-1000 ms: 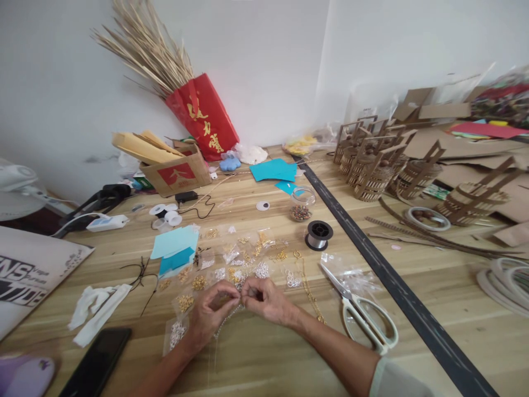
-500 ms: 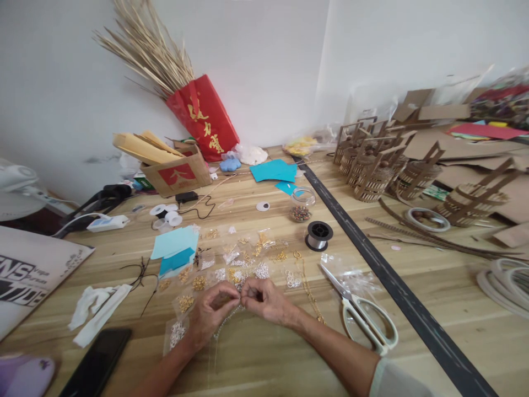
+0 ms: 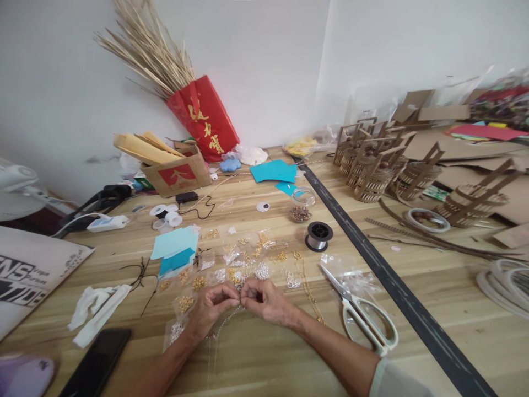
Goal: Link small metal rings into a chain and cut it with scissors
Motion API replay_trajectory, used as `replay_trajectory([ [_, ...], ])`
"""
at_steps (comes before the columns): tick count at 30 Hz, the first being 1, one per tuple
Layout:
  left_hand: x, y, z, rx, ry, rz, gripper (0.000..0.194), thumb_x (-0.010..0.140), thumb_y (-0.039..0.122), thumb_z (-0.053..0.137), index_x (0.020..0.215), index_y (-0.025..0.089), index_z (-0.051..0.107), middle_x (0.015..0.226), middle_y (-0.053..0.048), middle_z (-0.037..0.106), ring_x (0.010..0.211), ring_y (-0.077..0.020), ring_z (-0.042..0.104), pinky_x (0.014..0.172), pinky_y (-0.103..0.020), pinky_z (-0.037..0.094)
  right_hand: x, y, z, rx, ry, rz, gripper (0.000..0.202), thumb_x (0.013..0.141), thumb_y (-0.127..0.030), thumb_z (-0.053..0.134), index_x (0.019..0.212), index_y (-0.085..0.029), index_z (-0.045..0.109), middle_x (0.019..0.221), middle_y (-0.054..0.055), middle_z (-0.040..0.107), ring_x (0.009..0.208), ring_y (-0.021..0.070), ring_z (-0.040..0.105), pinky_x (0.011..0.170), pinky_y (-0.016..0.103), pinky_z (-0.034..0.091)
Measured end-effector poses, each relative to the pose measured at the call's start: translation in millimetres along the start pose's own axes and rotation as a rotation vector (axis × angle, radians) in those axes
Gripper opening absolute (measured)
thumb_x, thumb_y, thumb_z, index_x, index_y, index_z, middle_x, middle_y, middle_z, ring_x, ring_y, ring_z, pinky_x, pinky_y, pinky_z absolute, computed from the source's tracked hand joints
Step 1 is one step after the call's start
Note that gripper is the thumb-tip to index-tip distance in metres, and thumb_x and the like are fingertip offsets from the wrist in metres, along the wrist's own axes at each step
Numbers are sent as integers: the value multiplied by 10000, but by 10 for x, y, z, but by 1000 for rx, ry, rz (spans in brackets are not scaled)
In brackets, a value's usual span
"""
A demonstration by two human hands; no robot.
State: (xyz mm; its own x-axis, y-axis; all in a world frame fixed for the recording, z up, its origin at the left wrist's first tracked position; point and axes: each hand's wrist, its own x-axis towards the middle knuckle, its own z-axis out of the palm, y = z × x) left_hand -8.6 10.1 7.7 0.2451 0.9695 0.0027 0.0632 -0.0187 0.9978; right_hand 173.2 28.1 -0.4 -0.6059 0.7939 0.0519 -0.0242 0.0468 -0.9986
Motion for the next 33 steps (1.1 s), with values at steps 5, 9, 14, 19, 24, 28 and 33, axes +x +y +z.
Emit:
replay_trajectory([
  [5, 5, 25, -3, 11, -7, -25, 157, 703, 282, 713, 647, 140, 677, 685, -39, 645, 669, -157, 567, 644, -247, 438, -4, 10, -3, 6, 2, 4, 244, 810, -377, 607, 737, -153, 546, 550, -64, 374, 507, 80, 301, 476, 217, 214],
  [9, 3, 18, -9, 14, -9, -39, 151, 718, 280, 696, 665, 141, 672, 689, -32, 635, 673, -152, 557, 647, -240, 427, -7, 30, -7, 15, -2, 6, 249, 820, -383, 602, 751, -150, 546, 550, -67, 368, 505, 77, 293, 477, 217, 210],
  [14, -1, 11, -10, 30, 9, -39, 161, 718, 290, 690, 666, 140, 661, 681, -28, 621, 666, -149, 542, 638, -234, 419, -5, 23, -7, 25, 3, 26, 284, 822, -426, 599, 782, -148, 556, 563, -61, 386, 509, 79, 312, 474, 213, 217],
  [19, 1, 11, -9, 53, 47, -33, 179, 709, 308, 691, 654, 142, 653, 673, -29, 618, 658, -155, 543, 631, -240, 421, -1, -23, -6, 30, 22, 40, 306, 829, -454, 577, 813, -149, 558, 543, -73, 366, 494, 72, 300, 457, 200, 213],
  [24, 0, 3, -11, 49, 58, -19, 181, 710, 306, 694, 651, 142, 646, 668, -27, 615, 651, -153, 544, 624, -240, 423, 4, 8, -7, 43, 20, 31, 289, 831, -440, 577, 815, -152, 561, 531, -76, 364, 482, 71, 293, 452, 200, 209],
  [28, -4, 3, -4, 71, 61, -6, 189, 722, 312, 688, 654, 141, 647, 658, -28, 611, 648, -153, 538, 619, -240, 422, 7, 45, -9, 36, 9, 7, 279, 820, -429, 601, 783, -154, 575, 538, -71, 374, 488, 73, 298, 461, 211, 206],
  [33, -9, 15, 10, 72, 55, -10, 184, 729, 304, 686, 660, 137, 649, 658, -26, 608, 645, -148, 533, 617, -237, 421, 14, 89, -14, 28, -3, -4, 264, 826, -411, 600, 783, -151, 582, 548, -70, 375, 501, 75, 299, 472, 214, 211],
])
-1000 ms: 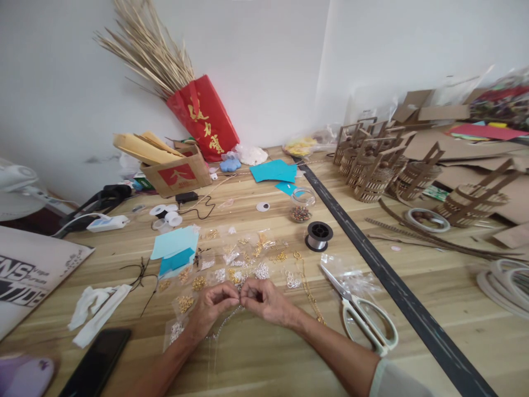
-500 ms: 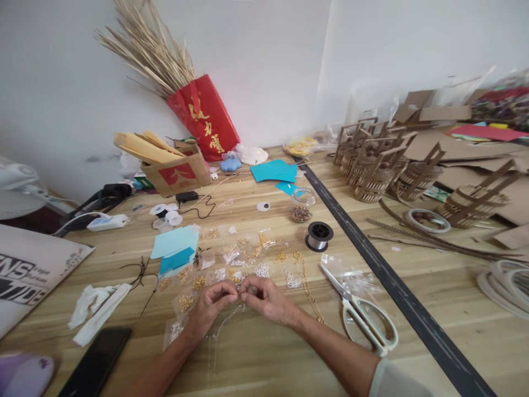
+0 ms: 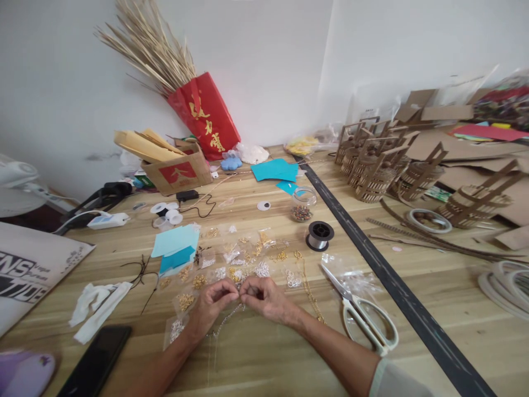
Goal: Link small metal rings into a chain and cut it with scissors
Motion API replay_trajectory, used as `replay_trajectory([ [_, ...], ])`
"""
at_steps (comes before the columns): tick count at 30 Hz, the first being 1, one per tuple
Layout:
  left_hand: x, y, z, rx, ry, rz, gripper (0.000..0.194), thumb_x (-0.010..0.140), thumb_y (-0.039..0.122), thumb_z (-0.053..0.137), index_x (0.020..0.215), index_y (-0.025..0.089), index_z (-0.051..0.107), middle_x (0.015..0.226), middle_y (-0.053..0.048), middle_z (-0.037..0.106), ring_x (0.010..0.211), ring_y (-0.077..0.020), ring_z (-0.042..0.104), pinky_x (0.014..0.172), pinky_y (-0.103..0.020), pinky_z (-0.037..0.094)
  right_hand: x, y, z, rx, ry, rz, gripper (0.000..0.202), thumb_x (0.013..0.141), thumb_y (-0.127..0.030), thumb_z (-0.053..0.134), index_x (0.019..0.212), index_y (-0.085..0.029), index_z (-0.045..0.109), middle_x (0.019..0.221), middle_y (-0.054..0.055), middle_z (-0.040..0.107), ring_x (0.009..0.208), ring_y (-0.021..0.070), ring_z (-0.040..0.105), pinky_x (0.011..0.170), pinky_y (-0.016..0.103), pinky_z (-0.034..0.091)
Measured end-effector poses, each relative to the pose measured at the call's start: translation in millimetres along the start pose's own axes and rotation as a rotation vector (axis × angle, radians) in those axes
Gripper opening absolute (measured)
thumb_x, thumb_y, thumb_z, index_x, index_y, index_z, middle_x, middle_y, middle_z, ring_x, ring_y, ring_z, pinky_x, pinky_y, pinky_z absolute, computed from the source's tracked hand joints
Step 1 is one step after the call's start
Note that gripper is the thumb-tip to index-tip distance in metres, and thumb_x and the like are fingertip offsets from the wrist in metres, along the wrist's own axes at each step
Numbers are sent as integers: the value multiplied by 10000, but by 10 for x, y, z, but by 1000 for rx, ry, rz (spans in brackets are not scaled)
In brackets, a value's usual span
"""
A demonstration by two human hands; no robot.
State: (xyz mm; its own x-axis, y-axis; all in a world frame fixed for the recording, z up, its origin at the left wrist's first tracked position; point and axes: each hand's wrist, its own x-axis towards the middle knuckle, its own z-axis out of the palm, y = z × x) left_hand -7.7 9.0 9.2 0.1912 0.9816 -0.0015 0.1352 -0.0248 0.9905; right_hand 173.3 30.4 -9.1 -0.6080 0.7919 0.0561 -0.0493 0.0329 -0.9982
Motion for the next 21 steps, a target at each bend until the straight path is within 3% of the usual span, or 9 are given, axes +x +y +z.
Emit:
replay_trajectory([
  [21, -1, -51, -15, 43, 6, 33, 192, 761, 320, 665, 685, 146, 645, 680, -26, 603, 666, -152, 530, 635, -238, 419, 4, 27, 5, -35, 11, 27, 247, 818, -387, 619, 762, -149, 588, 572, -64, 379, 521, 77, 306, 486, 218, 226],
])
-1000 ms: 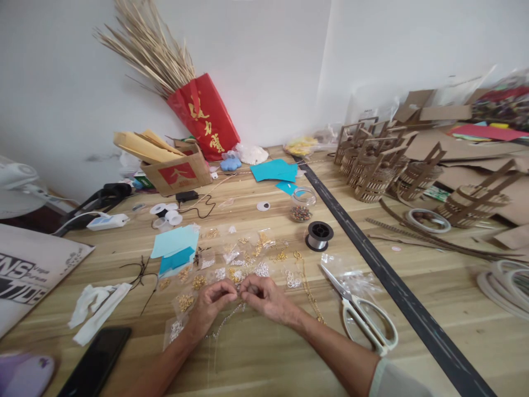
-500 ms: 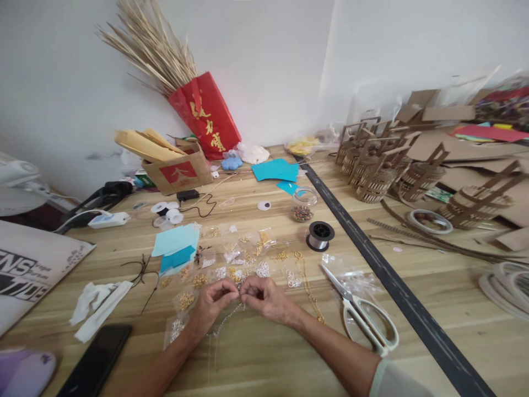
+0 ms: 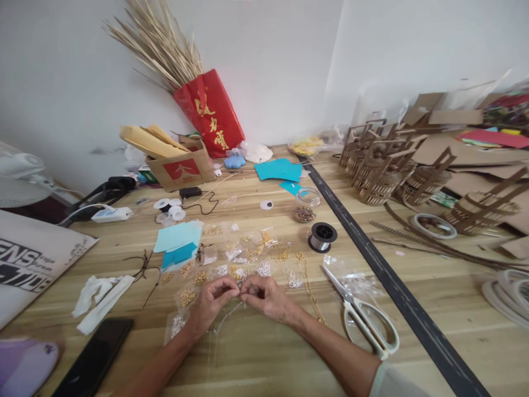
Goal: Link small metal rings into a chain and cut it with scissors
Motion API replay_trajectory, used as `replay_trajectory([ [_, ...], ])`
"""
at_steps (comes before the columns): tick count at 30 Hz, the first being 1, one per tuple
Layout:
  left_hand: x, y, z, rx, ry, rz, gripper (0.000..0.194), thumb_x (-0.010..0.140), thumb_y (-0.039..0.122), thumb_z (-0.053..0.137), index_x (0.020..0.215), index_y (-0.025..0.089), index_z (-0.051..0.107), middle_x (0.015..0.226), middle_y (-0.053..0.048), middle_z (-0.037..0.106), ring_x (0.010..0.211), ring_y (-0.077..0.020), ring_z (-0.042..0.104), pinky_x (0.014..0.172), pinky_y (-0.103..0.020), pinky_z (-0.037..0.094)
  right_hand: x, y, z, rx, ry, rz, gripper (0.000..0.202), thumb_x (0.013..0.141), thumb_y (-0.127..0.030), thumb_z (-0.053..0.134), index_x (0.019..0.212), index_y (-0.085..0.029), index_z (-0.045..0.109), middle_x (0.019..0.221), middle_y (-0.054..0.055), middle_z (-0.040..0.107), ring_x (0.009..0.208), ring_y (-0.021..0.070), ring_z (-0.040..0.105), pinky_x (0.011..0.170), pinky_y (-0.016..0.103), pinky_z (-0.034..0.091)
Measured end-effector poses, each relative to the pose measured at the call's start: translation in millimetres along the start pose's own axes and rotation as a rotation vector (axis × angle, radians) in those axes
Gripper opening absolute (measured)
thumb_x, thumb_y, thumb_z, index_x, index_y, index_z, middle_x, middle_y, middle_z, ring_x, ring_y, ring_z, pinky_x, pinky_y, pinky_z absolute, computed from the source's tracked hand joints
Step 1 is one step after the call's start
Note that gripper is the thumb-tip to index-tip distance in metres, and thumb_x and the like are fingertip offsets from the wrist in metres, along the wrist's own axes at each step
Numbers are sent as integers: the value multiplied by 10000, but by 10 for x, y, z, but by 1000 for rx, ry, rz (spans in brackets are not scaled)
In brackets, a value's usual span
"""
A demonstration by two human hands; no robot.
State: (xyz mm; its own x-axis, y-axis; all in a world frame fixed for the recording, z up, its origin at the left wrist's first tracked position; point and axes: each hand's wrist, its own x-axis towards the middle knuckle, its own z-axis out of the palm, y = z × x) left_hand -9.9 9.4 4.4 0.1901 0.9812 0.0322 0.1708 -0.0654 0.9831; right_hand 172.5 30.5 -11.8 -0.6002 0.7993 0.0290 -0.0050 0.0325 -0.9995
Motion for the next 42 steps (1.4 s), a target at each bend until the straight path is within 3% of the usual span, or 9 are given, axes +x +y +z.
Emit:
replay_trajectory([
  [13, -8, 49, 29, -41, -17, -30, 160, 767, 291, 658, 710, 141, 652, 697, -20, 600, 677, -145, 529, 642, -236, 414, -11, -87, 11, -13, 26, 30, 274, 809, -413, 620, 749, -149, 574, 536, -66, 372, 497, 78, 303, 466, 214, 222],
  [19, -9, 42, 53, -191, 4, -87, 179, 777, 299, 642, 866, 144, 628, 773, -29, 628, 720, -153, 569, 661, -247, 451, -17, -114, 9, 12, 22, 0, 266, 817, -411, 616, 738, -161, 570, 544, -62, 370, 494, 80, 297, 469, 220, 220],
  [23, -1, 14, 70, -260, -61, -92, 178, 790, 274, 625, 907, 143, 599, 754, -25, 623, 667, -131, 552, 624, -238, 439, -25, -139, 12, 1, 42, -15, 264, 825, -414, 607, 744, -164, 581, 546, -56, 396, 491, 84, 320, 470, 222, 234],
  [33, 14, -71, 94, -383, -194, -120, 181, 689, 206, 731, 806, 132, 614, 726, -5, 611, 669, -114, 549, 624, -215, 413, -44, -86, 21, -73, 90, -49, 285, 831, -437, 601, 742, -165, 595, 521, -54, 402, 479, 89, 346, 465, 220, 253],
  [42, 10, -10, 82, -326, -180, -169, 186, 705, 289, 721, 693, 119, 648, 607, -6, 618, 565, -105, 536, 558, -211, 408, -58, -75, 16, -81, 114, -40, 249, 846, -409, 592, 773, -170, 592, 536, -47, 454, 482, 86, 360, 460, 213, 268],
])
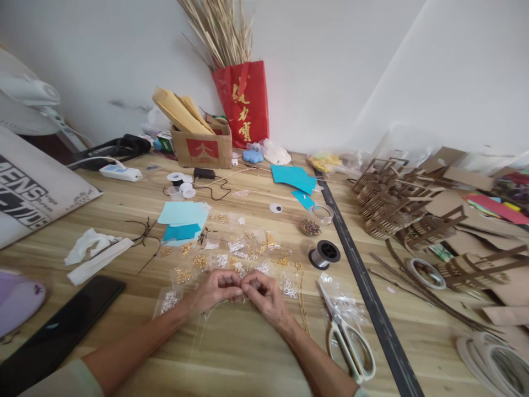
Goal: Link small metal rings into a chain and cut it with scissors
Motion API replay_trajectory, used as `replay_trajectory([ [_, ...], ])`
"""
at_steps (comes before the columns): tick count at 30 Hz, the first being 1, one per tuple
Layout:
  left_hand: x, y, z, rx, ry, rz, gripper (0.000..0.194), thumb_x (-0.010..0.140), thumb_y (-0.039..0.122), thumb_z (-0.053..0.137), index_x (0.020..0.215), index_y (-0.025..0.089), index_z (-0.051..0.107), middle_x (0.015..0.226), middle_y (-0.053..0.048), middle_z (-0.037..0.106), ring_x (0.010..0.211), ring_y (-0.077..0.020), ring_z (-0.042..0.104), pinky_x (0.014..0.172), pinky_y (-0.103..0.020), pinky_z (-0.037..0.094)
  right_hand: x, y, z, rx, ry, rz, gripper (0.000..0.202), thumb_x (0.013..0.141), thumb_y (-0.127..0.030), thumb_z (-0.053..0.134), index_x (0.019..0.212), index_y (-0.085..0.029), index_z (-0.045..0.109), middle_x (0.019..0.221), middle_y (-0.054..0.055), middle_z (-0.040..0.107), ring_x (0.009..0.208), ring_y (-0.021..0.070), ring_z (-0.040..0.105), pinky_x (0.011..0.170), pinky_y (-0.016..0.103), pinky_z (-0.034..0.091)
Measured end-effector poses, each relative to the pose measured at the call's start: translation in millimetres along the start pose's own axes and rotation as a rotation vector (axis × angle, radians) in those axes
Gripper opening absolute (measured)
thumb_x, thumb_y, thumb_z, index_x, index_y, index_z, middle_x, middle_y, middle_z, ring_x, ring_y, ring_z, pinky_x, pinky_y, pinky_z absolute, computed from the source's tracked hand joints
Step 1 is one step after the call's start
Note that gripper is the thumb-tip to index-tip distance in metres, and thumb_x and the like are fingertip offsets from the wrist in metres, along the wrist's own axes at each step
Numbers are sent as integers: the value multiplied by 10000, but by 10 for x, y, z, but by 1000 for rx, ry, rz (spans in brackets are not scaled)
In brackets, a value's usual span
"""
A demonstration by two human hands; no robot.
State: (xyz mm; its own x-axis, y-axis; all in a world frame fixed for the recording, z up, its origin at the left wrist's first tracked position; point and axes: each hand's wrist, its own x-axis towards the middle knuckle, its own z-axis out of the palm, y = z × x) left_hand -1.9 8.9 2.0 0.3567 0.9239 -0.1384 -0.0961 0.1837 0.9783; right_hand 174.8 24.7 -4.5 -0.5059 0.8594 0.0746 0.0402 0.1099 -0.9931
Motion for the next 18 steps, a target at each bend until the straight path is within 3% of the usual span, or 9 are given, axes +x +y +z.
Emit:
replay_trajectory([
  [11, -5, -11, -8, -27, -25, -18, 254, 739, 366, 691, 735, 116, 645, 646, -49, 678, 541, -120, 574, 566, -243, 462, 11, -14, 3, 17, -5, 26, 280, 849, -442, 576, 786, -170, 563, 528, -40, 504, 458, 83, 371, 445, 207, 287],
  [18, -29, 102, 2, 97, 130, 74, 204, 741, 319, 667, 666, 131, 640, 592, -4, 603, 556, -115, 518, 552, -224, 403, 29, -42, 16, 56, 34, 88, 324, 824, -504, 569, 810, -183, 526, 528, -67, 430, 426, 75, 366, 404, 185, 285],
])
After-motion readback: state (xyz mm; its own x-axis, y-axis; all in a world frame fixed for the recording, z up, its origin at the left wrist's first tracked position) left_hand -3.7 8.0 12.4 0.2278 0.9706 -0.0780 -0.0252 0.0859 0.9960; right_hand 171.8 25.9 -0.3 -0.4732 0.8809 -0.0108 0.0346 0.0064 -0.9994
